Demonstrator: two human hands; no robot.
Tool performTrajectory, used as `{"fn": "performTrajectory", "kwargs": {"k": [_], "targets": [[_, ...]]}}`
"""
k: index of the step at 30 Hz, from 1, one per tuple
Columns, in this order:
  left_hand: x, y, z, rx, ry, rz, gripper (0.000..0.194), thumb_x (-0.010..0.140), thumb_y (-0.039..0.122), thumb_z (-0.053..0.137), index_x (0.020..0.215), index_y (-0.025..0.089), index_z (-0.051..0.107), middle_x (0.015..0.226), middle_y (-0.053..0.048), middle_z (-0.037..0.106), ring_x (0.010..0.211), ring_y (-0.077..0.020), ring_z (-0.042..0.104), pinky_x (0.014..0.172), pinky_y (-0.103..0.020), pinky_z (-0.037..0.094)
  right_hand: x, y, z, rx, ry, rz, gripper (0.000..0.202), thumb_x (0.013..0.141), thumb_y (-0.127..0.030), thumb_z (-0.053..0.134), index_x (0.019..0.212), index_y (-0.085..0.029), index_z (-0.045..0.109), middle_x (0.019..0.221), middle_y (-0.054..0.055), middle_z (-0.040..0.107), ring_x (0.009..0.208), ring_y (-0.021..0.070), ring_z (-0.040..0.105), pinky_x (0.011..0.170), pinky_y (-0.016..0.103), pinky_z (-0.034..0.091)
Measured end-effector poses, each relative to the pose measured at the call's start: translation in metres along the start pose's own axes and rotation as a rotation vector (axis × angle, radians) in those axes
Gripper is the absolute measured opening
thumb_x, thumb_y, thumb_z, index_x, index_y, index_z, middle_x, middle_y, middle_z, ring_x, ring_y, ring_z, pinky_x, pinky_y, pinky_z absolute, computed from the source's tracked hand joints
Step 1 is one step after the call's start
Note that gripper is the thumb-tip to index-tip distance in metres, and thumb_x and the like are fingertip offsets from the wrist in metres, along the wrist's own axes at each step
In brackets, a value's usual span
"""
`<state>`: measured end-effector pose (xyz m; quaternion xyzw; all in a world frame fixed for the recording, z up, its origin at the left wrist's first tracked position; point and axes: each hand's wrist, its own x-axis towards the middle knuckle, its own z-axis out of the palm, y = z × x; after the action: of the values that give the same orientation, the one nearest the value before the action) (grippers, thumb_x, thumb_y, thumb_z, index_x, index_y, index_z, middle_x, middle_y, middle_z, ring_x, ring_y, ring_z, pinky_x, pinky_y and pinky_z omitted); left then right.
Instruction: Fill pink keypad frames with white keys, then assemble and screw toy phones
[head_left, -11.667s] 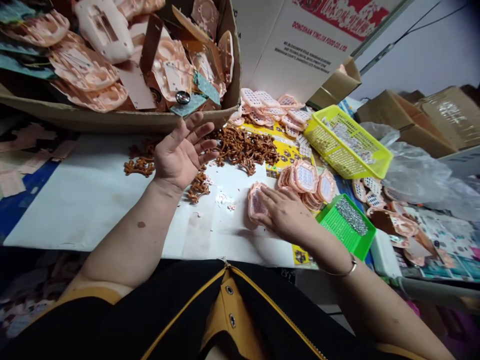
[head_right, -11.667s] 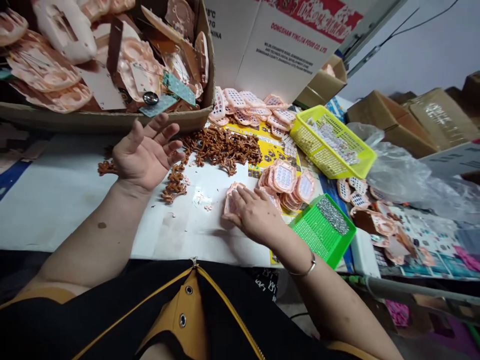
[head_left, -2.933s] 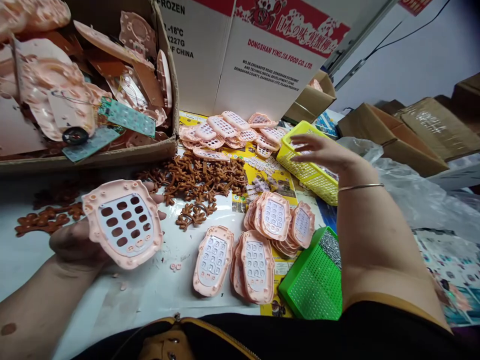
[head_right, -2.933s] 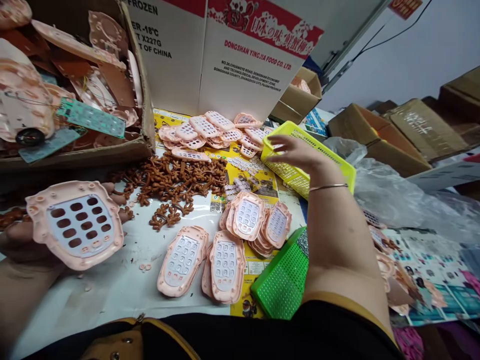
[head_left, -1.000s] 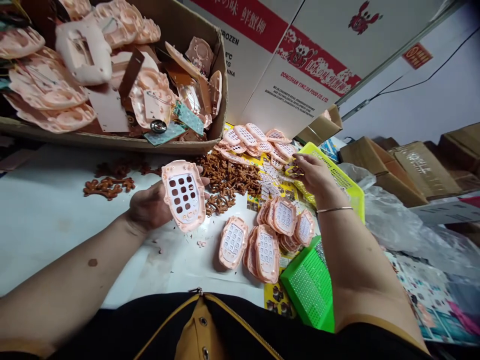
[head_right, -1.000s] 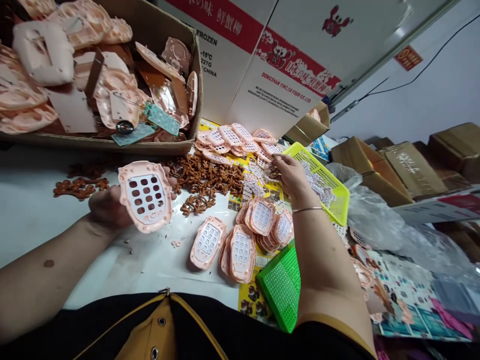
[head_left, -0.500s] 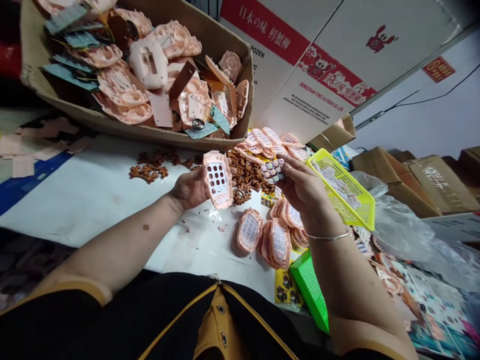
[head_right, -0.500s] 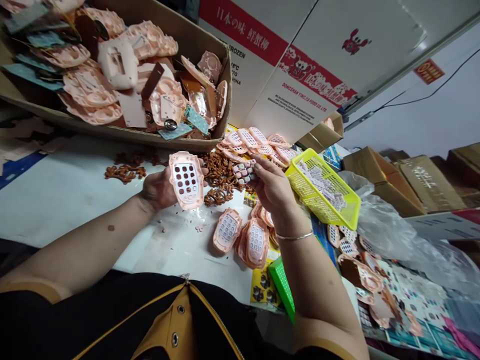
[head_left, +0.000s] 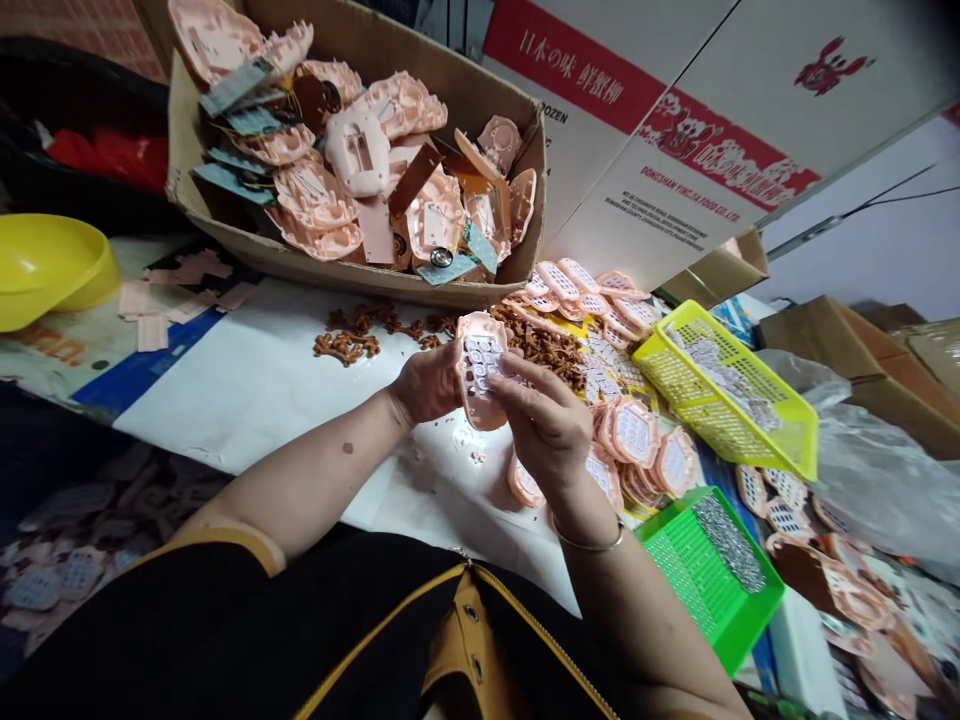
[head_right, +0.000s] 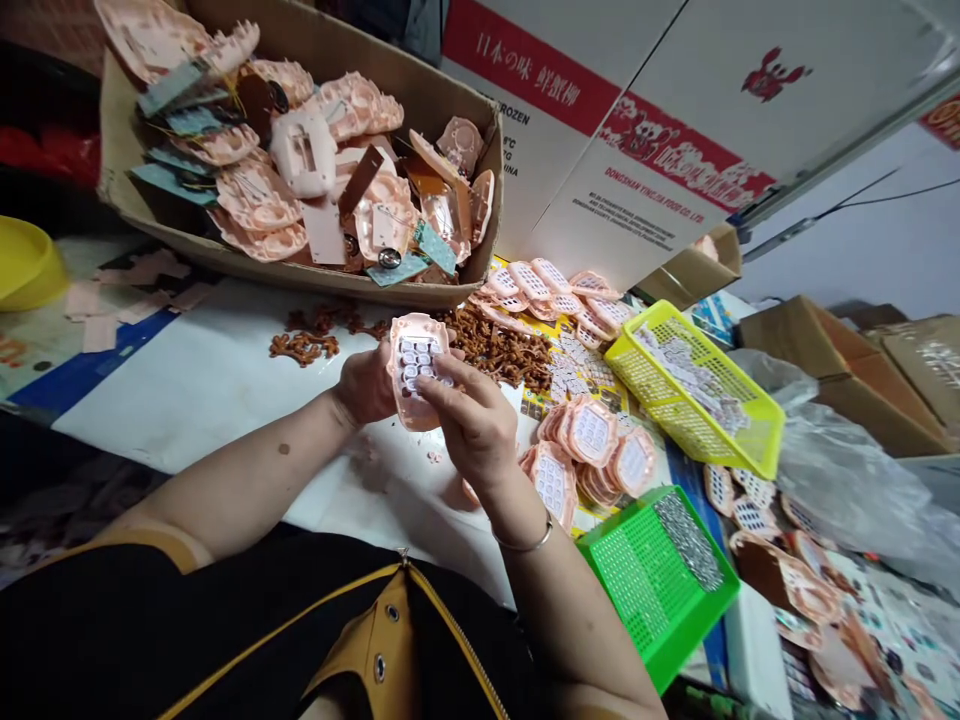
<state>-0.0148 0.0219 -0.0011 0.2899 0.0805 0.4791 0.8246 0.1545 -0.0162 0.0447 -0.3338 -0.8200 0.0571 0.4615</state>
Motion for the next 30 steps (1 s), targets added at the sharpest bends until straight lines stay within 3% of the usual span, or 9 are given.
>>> {"fn": "performTrajectory", "kwargs": {"k": [4,10,13,17,21,26,30], "targets": [[0.000,0.000,0.000,0.026,0.017,-0.010,0.091,0.056,0.060,0.085,0.132,0.015,0.061,0.118,-0.015,0.073,0.112,-0.0361,0.067,0.092,-0.045,0.053,0.000,0.006,0.002,-0.068,-0.046,-0.105,0.023,0.094,-0.016,0.062,0.108,-0.027,0.076,0.115,0.008,0.077,0.106,0.0199,0.074,0.092,0.039,0.062],[0.000,-0.002,-0.002,0.055,0.077,-0.037,0.093,0.052,0.062,0.087,0.129,0.017,0.063,0.115,-0.013,0.073,0.112,-0.0362,0.068,0.094,-0.045,0.053,0.008,0.005,-0.013,-0.176,-0.213,-0.162,0.024,0.097,-0.019,0.057,0.115,-0.024,0.072,0.117,0.006,0.077,0.119,0.0223,0.067,0.099,0.042,0.055],[0.000,-0.001,0.002,0.042,0.049,-0.017,0.087,0.055,0.063,0.085,0.126,0.019,0.065,0.118,-0.012,0.072,0.119,-0.0368,0.065,0.098,-0.047,0.052,0.004,0.003,-0.018,-0.317,-0.318,-0.196,0.030,0.101,-0.035,0.053,0.122,-0.021,0.069,0.126,0.008,0.074,0.130,0.0245,0.060,0.108,0.044,0.047],[0.001,0.001,0.008,0.027,0.058,0.033,0.083,0.057,0.066,0.082,0.122,0.018,0.066,0.121,-0.012,0.072,0.127,-0.0385,0.060,0.103,-0.049,0.048,-0.007,0.000,-0.019,-0.511,-0.454,-0.234,0.062,0.101,-0.060,0.037,0.142,-0.017,0.055,0.145,0.012,0.061,0.143,0.0260,0.048,0.120,0.046,0.030],[0.000,-0.001,0.006,0.052,0.048,0.043,0.078,0.061,0.062,0.081,0.125,0.020,0.065,0.123,-0.011,0.071,0.132,-0.0374,0.057,0.108,-0.050,0.046,-0.011,0.000,-0.017,-0.510,-0.457,-0.215,0.072,0.101,-0.063,0.026,0.149,-0.014,0.047,0.152,0.015,0.054,0.147,0.0252,0.042,0.120,0.043,0.031],[0.000,-0.008,0.000,0.035,0.009,0.027,0.073,0.064,0.058,0.080,0.124,0.019,0.065,0.128,-0.011,0.070,0.136,-0.0360,0.054,0.110,-0.047,0.045,-0.014,-0.002,-0.011,-0.565,-0.452,-0.200,0.085,0.097,-0.069,0.031,0.157,-0.008,0.032,0.156,0.020,0.048,0.150,0.0302,0.037,0.123,0.048,0.025],[0.001,-0.007,0.002,0.007,0.062,0.044,0.071,0.066,0.057,0.078,0.123,0.018,0.065,0.128,-0.011,0.070,0.138,-0.0362,0.052,0.112,-0.048,0.044,-0.017,-0.003,-0.010,-0.552,-0.422,-0.190,0.087,0.098,-0.068,0.029,0.160,-0.008,0.024,0.157,0.021,0.046,0.153,0.0298,0.033,0.123,0.049,0.027]]}}
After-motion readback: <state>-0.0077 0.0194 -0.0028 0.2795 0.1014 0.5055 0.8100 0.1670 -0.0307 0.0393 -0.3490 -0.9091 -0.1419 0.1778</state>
